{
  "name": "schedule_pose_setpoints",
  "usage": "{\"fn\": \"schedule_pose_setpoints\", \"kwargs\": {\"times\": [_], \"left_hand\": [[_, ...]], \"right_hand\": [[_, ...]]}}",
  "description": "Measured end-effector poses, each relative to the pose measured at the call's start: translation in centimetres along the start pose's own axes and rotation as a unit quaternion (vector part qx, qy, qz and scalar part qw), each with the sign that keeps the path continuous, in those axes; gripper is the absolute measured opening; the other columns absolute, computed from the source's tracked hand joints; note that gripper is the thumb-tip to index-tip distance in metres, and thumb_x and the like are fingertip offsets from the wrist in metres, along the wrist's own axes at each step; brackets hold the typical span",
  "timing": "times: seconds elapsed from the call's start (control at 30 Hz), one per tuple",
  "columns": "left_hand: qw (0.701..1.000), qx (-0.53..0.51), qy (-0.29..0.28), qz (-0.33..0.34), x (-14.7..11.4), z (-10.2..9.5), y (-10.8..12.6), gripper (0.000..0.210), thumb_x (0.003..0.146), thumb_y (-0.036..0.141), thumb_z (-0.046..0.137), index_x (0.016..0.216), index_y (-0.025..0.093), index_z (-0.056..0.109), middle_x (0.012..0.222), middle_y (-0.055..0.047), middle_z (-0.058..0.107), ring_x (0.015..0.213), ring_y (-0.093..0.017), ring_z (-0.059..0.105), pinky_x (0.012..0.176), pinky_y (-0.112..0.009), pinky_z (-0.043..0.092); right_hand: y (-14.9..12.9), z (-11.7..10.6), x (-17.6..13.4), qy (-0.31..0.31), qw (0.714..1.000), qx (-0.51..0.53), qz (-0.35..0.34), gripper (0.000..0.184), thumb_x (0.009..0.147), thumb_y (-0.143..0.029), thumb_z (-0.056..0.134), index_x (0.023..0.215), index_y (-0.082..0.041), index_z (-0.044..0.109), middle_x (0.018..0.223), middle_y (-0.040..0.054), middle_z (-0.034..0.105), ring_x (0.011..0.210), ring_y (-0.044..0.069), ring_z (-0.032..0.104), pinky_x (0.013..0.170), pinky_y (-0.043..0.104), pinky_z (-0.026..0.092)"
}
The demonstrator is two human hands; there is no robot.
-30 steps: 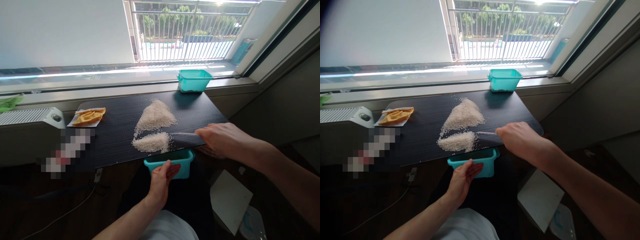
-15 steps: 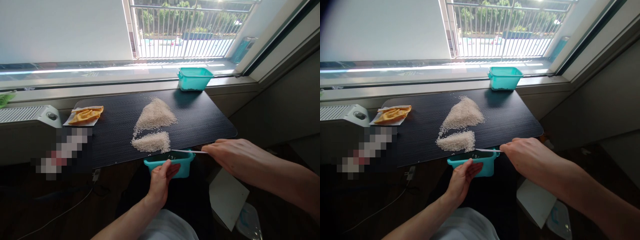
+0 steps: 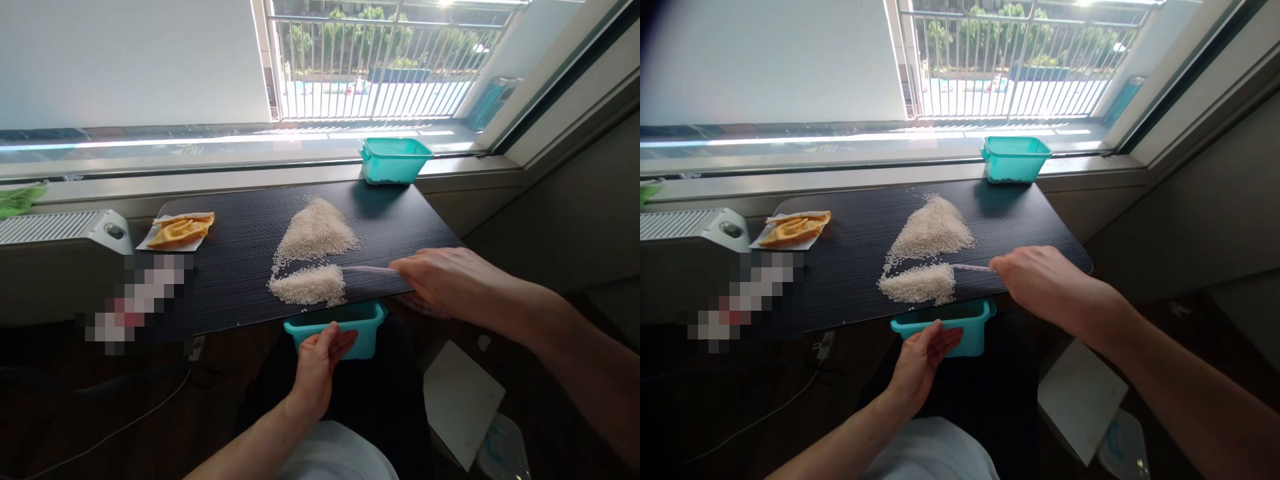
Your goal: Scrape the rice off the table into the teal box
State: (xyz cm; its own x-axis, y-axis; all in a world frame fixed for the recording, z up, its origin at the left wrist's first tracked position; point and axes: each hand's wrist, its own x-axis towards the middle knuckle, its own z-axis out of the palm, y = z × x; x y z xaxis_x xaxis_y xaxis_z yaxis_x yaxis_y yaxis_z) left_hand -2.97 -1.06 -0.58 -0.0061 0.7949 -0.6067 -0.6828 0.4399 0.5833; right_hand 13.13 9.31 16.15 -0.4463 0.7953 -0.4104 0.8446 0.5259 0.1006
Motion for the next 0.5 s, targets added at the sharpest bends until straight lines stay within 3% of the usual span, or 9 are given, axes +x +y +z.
{"fn": "schedule_pose_setpoints", "kwargs": {"times": [0.1, 0.23, 0.5], "left_hand": [[1.000, 0.000, 0.008, 0.008, -0.3, -0.3, 0.3, 0.034, 0.065, 0.044, 0.081, 0.069, 0.011, 0.075, 0.079, -0.015, 0.078, 0.082, -0.026, 0.074, 0.095, -0.042, 0.052], [0.999, 0.000, 0.026, 0.020, -0.6, -0.5, 0.5, 0.034, 0.063, 0.044, 0.082, 0.069, 0.011, 0.075, 0.078, -0.015, 0.077, 0.082, -0.026, 0.074, 0.095, -0.043, 0.052], [1.000, -0.003, 0.014, 0.012, -0.1, -0.7, 0.5, 0.035, 0.063, 0.045, 0.082, 0.070, 0.010, 0.075, 0.079, -0.014, 0.078, 0.082, -0.025, 0.074, 0.096, -0.042, 0.051]], "right_hand": [[-0.7, -1.4, 2.7, 0.006, 1.000, -0.027, -0.011, 0.026, 0.090, -0.012, 0.041, 0.092, -0.017, 0.066, 0.085, 0.0104, 0.071, 0.075, 0.021, 0.065, 0.055, 0.028, 0.027], [-1.7, -1.6, 4.3, 0.020, 0.998, -0.036, -0.047, 0.028, 0.091, -0.010, 0.040, 0.096, -0.013, 0.068, 0.093, 0.0155, 0.073, 0.085, 0.025, 0.068, 0.060, 0.029, 0.032], [-3.0, -0.1, 0.8, -0.036, 0.998, 0.000, -0.055, 0.029, 0.089, -0.005, 0.041, 0.094, -0.013, 0.069, 0.094, 0.0137, 0.072, 0.086, 0.021, 0.067, 0.070, 0.026, 0.043]]}}
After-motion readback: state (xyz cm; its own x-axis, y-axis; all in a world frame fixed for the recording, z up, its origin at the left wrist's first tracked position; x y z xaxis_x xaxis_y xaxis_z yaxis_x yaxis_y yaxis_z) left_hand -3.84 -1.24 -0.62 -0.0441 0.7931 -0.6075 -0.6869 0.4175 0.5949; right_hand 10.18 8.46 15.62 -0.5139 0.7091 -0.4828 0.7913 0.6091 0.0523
